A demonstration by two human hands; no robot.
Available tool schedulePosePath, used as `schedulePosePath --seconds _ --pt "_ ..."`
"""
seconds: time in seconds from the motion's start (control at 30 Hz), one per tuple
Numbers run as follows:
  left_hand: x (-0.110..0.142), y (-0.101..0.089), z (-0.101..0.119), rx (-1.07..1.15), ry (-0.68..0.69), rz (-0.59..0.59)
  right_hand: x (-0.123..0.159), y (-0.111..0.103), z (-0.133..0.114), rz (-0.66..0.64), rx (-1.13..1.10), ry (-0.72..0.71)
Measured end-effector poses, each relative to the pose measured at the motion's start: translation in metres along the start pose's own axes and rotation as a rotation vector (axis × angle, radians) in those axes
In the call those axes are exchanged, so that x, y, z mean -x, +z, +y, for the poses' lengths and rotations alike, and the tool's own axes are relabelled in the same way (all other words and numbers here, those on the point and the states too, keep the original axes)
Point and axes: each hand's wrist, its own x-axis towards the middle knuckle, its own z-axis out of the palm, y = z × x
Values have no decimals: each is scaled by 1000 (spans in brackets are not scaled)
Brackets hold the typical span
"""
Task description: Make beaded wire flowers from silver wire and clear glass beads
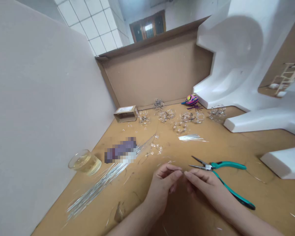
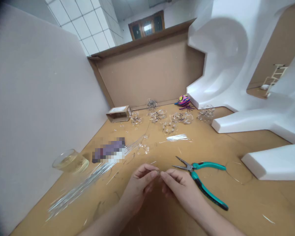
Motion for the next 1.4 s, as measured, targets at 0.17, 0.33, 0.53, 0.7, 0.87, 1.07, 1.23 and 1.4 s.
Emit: schedulePosePath --seconds 0.17,0.33,0.53,0.7,0.87,1.07,1.23,1.4 --pt "1 -2 1 -107 79 4 0 3 0 -21 -51 9" --pt "4 -3 5 -298 279 -2 0 3 -1 -82 -375 71" --pt "8 0 6 -302 220 -15 3 1 -2 -93 -504 149" --pt "7 -1 13 -305 201 63 2 -7 -1 -43 -471 114" --pt "3 -3 14 -238 139 14 2 -11 2 -131 -390 117" --pt "-12 -12 10 429 -239 -59 -4 -15 3 -84 -424 89" --pt "-20 -17 9 700 -236 -77 -7 -19 -1 1 -454 40" --pt "-18 -18 7 678 -206 -146 -3 -18 -3 -20 -256 15"
